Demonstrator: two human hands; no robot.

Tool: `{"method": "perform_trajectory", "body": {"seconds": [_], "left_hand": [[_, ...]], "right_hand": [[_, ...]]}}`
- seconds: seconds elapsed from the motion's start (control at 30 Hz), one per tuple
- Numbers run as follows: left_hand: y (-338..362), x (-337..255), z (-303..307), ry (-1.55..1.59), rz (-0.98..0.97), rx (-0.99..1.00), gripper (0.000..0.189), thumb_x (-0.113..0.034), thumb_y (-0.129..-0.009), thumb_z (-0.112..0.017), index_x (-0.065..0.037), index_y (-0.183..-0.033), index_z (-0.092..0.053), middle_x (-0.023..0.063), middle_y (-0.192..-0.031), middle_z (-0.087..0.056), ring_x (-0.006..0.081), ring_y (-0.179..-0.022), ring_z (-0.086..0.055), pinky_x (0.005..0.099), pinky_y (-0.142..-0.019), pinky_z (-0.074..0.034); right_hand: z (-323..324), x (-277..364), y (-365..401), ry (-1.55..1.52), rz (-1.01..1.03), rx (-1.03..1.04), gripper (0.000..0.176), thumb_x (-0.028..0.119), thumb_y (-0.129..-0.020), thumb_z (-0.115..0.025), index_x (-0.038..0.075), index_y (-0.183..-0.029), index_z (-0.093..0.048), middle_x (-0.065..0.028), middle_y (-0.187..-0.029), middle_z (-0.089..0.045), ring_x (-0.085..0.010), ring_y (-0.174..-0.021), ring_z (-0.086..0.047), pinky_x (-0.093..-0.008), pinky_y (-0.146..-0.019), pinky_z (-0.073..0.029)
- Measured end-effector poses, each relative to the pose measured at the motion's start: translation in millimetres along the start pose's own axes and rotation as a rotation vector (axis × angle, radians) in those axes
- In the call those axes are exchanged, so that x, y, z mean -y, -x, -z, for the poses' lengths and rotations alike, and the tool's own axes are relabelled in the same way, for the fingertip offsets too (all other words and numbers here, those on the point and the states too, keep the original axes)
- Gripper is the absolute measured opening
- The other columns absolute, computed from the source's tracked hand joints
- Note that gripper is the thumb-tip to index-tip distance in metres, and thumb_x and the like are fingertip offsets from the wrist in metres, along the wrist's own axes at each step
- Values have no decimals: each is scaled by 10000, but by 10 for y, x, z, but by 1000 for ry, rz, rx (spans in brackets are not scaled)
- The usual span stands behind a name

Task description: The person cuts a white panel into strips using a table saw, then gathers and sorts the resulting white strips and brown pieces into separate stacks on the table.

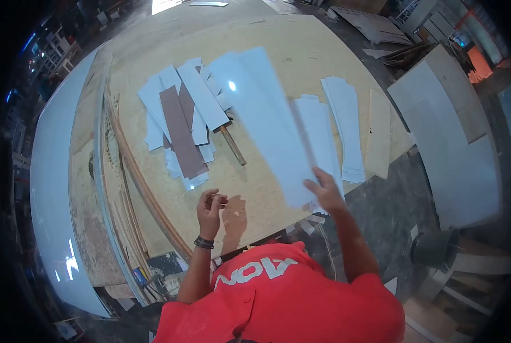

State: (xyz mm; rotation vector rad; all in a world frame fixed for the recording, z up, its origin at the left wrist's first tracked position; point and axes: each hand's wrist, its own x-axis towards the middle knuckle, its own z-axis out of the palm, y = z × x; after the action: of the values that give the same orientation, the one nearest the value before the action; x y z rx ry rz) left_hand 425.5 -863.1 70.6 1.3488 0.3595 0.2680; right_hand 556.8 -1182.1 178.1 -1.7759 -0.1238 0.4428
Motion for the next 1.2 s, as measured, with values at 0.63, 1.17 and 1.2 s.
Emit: {"method": "perform_trajectory", "body": {"seconds": [0.63, 1.17, 1.2], "left_hand": [[-1499, -22, 549, -1254, 81, -472, 877, -542, -648, -877, -79, -1294, -506, 184, -1204, -496, 385, -1130, -527, 497, -881, -484], [-888, -41, 912, 702, 298, -159, 493, -191, -977, -380, 6, -1420, -467, 163, -1218, -629, 274, -1103, -644, 407, -989, -527], [-813, 10, 915, 708, 288, -168, 493, -191, -977, -380, 6, -1420, -467, 163, -1218, -629, 274, -1103, -644, 407, -989, -527]], "right_hand": [[-1255, -308, -2355, 472, 251, -108, 600, 288, -831, -820, 12, -1320, -609, -186, -1079, -714, -294, -990, -698, -400, -857, -559], [-2419, 332, -2982, 708, 257, 18, 864, 486, -774, -818, 88, -1469, -492, -218, -1340, -598, -366, -1253, -573, -444, -1037, -471], [-2391, 372, -2806, 710, 267, 28, 864, 486, -774, -818, 88, -1469, -492, -218, -1340, -598, -366, -1253, -573, -444, -1037, -471]]}}
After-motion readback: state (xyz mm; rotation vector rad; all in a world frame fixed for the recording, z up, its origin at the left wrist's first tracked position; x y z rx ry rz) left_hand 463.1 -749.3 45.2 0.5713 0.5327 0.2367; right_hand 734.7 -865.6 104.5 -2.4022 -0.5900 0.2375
